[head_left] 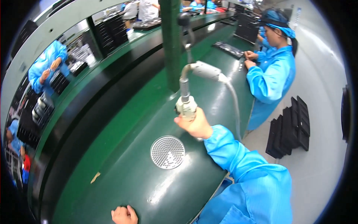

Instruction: The person assembles electronic screen components into a tablet frame by securing them with screws using an electric screwdriver.

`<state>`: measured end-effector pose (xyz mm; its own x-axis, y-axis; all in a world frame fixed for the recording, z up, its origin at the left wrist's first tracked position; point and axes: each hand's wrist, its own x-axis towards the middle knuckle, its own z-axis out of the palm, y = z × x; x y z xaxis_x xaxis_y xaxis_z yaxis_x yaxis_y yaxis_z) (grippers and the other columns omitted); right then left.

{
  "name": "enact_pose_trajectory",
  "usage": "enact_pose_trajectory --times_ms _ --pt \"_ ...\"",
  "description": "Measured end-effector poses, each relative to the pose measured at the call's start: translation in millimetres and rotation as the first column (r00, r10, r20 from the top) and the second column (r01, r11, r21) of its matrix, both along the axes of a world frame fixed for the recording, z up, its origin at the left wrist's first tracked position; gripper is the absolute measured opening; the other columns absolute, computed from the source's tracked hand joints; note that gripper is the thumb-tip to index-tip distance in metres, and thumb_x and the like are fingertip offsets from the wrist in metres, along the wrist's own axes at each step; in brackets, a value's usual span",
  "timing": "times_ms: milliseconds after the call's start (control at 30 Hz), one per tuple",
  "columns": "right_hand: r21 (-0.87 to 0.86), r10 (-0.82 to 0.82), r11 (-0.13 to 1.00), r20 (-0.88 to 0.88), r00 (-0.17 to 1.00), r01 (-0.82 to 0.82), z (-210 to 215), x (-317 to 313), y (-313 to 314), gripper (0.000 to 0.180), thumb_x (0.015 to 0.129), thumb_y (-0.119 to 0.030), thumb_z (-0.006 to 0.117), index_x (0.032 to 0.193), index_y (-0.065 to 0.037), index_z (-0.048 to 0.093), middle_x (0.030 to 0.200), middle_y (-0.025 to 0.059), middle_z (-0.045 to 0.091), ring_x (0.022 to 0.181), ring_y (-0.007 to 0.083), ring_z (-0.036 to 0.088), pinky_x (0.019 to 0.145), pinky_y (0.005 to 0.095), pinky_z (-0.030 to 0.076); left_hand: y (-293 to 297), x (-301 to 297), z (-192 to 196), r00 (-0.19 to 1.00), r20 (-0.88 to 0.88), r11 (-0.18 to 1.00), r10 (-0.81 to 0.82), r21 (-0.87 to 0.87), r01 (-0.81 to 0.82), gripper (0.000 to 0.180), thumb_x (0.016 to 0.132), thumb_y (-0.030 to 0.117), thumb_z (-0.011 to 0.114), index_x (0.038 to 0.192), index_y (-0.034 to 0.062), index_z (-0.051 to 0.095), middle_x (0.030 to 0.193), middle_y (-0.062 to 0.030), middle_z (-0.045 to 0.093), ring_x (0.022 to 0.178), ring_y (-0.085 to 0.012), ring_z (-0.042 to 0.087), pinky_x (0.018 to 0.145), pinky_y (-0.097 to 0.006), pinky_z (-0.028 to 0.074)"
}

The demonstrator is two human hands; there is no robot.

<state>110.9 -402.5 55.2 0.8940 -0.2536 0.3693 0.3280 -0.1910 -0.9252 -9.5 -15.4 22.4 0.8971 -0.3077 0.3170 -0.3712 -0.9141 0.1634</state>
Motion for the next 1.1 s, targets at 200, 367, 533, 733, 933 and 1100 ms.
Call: enact_pose_trajectory --times_ms 200,367,533,733,933,1100 --pt "-0.01 0.003 1.0 -0.03 1.0 -0.003 -2.1 -1.2 2.4 0.037 0.077 -0.012 0.069 0.111 -0.006 0.056 0.08 0.0016 0.058 0.071 0.0079 0.051 0.066 0.0258 0.044 3.8 -0.4 -0.3 1.0 0.008 1.0 -0.024 0.015 0.024 0.031 0.08 0.013 0.061 0.054 0.0065 0.045 0.058 -0.0115 0.048 0.054 -0.0324 0.047 0.052 -0.042 0.037" --pt "-0.038 0.018 0.999 -0.04 0.999 -0.019 0.5 -0.6 -0.5 0.037 0.078 -0.014 0.069 0.112 -0.007 0.055 0.083 0.0035 0.06 0.074 0.0101 0.055 0.069 0.0276 0.047 2.6 2.5 0.3 0.999 0.013 1.0 -0.029 -0.007 0.029 0.031 0.08 0.013 0.061 0.054 0.0068 0.045 0.058 -0.0118 0.048 0.053 -0.0332 0.047 0.052 -0.043 0.037" --pt "-0.038 0.015 0.999 -0.015 1.0 -0.016 1.6 1.8 0.7 0.038 0.077 -0.013 0.07 0.111 -0.007 0.055 0.086 0.0033 0.061 0.076 0.0109 0.057 0.071 0.0284 0.047 -0.3 4.0 1.3 1.0 0.003 1.0 -0.007 0.018 0.007 0.03 0.08 0.013 0.061 0.055 0.0069 0.046 0.06 -0.0123 0.049 0.054 -0.0338 0.047 0.053 -0.043 0.038" --pt "0.037 0.089 0.996 -0.107 0.99 -0.085 -0.8 2.4 0.9 0.059 0.073 -0.014 0.074 0.123 -0.006 0.044 0.096 0.0066 0.059 0.09 0.0161 0.058 0.082 0.0339 0.048 1.8 3.2 10.0 0.997 -0.075 0.999 -0.004 0.036 0.006 0.026 0.083 0.017 0.057 0.06 0.0063 0.05 0.063 -0.0128 0.053 0.057 -0.0343 0.051 0.054 -0.044 0.039" --pt "-0.398 -0.058 0.84 0.611 0.789 0.37 26.7 -32.7 19.6 0.078 0.066 -0.01 0.073 0.131 0.003 0.032 0.131 0.0285 0.04 0.122 0.0409 0.044 0.102 0.0451 0.035 -6.8 7.1 48.7 0.88 -0.47 0.996 0.071 0.077 -0.039 0.022 0.085 0.022 0.055 0.075 0.0024 0.055 0.078 -0.0194 0.061 0.075 -0.0389 0.059 0.065 -0.048 0.047" --pt "-0.332 0.243 0.943 0.706 0.666 0.007 84.5 -76.5 31.4 0.086 0.066 -0.009 0.074 0.138 -0.001 0.027 0.135 0.0309 0.037 0.129 0.0431 0.035 0.105 0.051 0.027 -49.7 13.6 48.9 0.891 -0.359 0.961 -0.277 -0.098 0.26 0.02 0.077 0.021 0.062 0.07 0.0048 0.054 0.071 -0.0157 0.054 0.065 -0.0355 0.054 0.06 -0.044 0.044"
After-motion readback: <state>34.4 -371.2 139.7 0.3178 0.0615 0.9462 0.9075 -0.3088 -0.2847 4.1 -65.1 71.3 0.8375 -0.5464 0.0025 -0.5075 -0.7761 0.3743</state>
